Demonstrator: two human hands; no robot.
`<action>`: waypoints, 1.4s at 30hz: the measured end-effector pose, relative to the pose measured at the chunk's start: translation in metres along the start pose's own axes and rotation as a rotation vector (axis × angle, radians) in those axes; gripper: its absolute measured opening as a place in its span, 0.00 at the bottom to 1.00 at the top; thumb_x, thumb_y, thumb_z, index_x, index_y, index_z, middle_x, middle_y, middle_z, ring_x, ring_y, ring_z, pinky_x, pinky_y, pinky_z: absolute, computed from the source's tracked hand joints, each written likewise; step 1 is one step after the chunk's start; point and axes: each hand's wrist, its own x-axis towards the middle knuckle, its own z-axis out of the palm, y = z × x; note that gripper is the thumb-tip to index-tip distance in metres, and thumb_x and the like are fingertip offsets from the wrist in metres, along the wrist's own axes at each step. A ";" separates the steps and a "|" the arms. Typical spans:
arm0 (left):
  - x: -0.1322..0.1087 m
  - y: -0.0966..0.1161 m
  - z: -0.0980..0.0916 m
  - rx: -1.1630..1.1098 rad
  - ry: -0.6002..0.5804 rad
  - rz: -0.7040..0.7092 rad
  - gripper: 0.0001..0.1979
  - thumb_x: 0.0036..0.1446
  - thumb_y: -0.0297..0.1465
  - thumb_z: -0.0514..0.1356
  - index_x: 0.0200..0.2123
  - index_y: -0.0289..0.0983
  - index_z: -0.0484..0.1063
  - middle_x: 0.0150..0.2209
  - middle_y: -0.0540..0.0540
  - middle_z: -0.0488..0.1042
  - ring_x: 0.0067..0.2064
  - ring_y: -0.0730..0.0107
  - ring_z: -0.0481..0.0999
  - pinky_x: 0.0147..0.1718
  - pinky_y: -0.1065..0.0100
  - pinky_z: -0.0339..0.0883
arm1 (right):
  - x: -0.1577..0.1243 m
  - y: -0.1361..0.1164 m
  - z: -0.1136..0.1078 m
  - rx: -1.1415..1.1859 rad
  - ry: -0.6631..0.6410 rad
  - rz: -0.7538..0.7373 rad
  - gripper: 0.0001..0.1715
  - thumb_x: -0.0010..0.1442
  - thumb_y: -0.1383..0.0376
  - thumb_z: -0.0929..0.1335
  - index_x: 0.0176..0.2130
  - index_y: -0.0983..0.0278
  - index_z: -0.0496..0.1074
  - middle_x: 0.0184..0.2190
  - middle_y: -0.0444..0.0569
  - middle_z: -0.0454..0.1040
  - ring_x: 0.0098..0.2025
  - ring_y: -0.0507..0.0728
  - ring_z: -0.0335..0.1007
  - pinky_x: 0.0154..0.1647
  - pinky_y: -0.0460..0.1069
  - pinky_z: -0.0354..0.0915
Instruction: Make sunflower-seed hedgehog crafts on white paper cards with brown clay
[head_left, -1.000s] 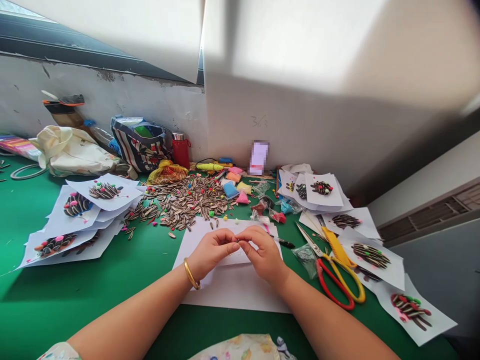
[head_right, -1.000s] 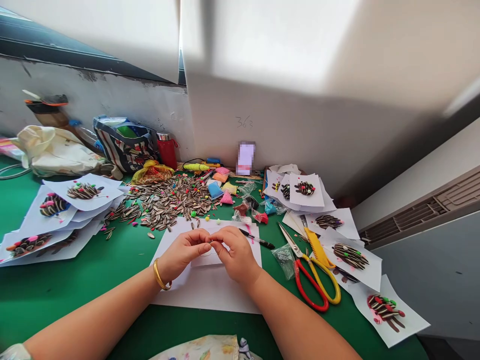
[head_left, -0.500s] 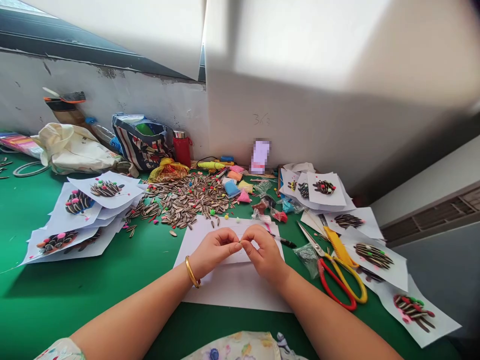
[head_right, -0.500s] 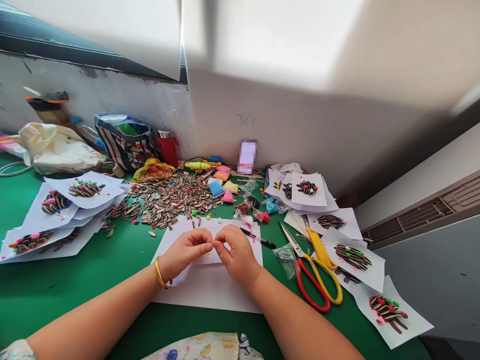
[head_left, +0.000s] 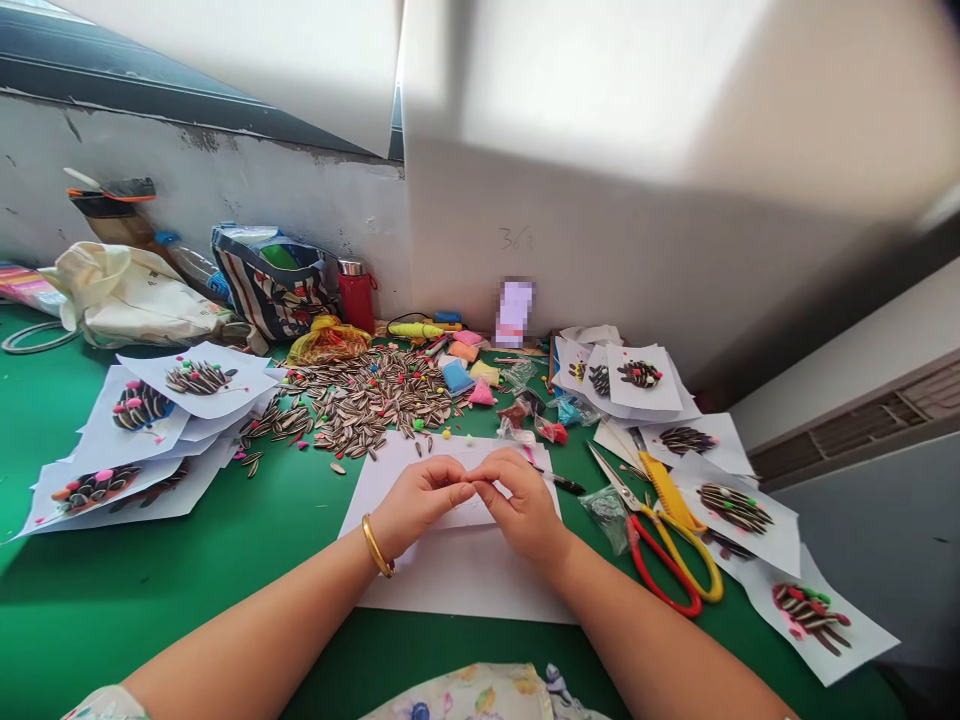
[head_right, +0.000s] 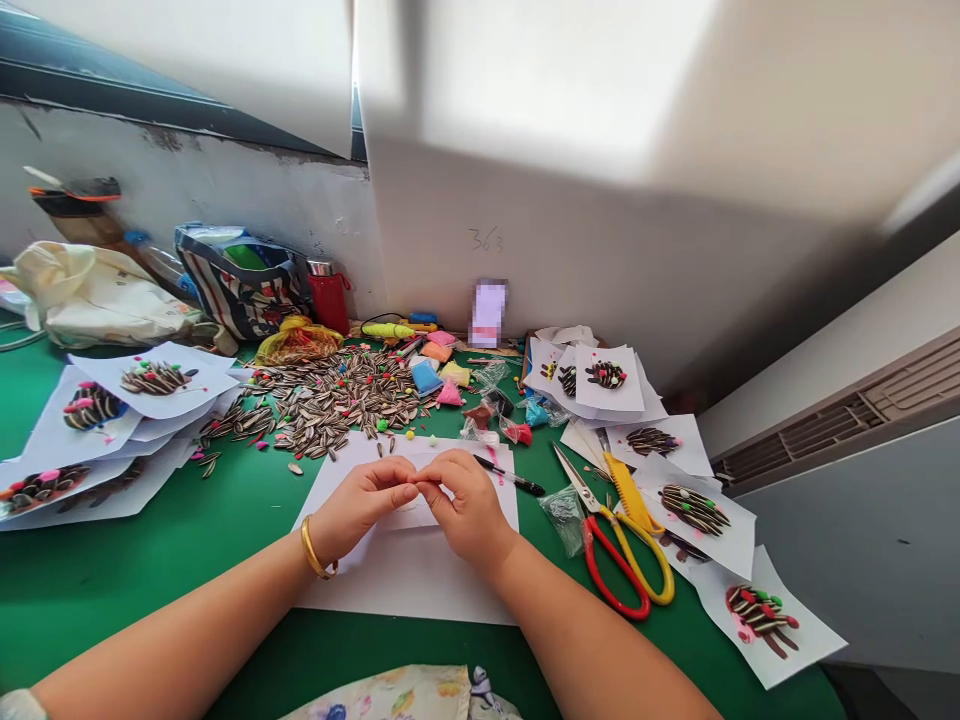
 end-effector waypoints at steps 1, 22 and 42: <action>0.000 0.001 0.000 -0.023 -0.003 -0.009 0.18 0.50 0.45 0.67 0.29 0.35 0.75 0.31 0.47 0.71 0.35 0.67 0.68 0.38 0.66 0.63 | 0.000 0.000 0.000 -0.006 -0.004 0.005 0.06 0.66 0.64 0.66 0.40 0.59 0.75 0.34 0.48 0.73 0.38 0.56 0.69 0.40 0.53 0.67; -0.001 0.003 0.000 0.015 0.008 -0.011 0.15 0.55 0.43 0.64 0.31 0.35 0.77 0.32 0.47 0.72 0.36 0.67 0.68 0.39 0.66 0.62 | 0.001 0.003 -0.002 0.009 0.010 0.042 0.07 0.66 0.63 0.67 0.41 0.57 0.76 0.34 0.48 0.75 0.39 0.57 0.70 0.41 0.54 0.67; 0.005 -0.003 -0.008 -0.032 0.164 -0.006 0.18 0.58 0.46 0.61 0.33 0.36 0.77 0.31 0.46 0.73 0.36 0.66 0.69 0.38 0.66 0.63 | -0.002 0.011 0.001 0.157 0.080 0.258 0.11 0.66 0.57 0.66 0.39 0.60 0.76 0.35 0.49 0.77 0.39 0.57 0.73 0.42 0.54 0.70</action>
